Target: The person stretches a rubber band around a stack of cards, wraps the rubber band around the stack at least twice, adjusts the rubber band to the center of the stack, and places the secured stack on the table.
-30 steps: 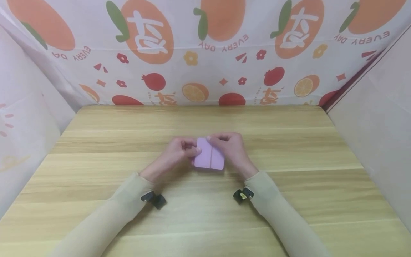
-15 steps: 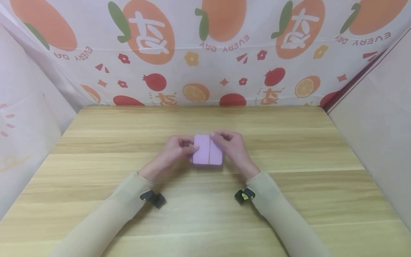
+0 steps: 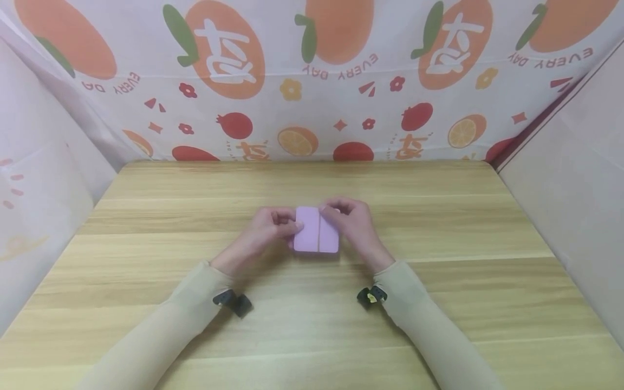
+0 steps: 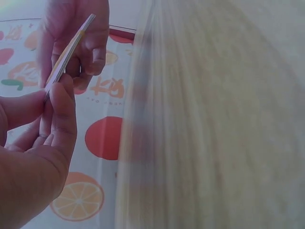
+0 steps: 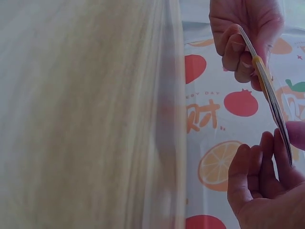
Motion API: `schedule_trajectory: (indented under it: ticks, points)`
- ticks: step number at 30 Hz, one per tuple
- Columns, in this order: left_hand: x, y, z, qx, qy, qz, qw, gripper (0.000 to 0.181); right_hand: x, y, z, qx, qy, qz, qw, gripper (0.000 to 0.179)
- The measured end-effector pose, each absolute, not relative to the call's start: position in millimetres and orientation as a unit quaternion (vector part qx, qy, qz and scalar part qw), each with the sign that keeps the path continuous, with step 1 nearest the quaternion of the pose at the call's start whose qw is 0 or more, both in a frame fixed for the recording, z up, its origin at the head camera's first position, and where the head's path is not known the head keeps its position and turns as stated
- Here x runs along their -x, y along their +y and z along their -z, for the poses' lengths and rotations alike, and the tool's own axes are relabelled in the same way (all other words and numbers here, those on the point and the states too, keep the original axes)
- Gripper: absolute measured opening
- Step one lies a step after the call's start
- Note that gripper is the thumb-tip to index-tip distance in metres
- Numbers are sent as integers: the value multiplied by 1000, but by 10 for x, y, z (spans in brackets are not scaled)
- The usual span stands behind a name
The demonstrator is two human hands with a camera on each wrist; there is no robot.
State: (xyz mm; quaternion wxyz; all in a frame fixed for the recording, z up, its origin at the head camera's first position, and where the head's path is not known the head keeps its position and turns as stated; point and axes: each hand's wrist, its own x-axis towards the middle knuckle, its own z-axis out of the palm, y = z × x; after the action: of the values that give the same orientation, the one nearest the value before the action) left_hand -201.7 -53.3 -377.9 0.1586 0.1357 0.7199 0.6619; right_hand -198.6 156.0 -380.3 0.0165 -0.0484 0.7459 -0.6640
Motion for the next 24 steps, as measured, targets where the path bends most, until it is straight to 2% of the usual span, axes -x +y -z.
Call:
schedule_trajectory:
  ticks: [8,17,24]
  points:
    - [2011,-516,3783,-160,732,-642,163,6,1992,1546,3814,47,759,649,25,28]
    - [2036,-529,3770,-122,714,-671,160,9,1987,1530,3801,39,760,648,31,33]
    - [2109,-616,3724,-90,699,-697,136,10,1981,1505,3795,45,739,668,71,36]
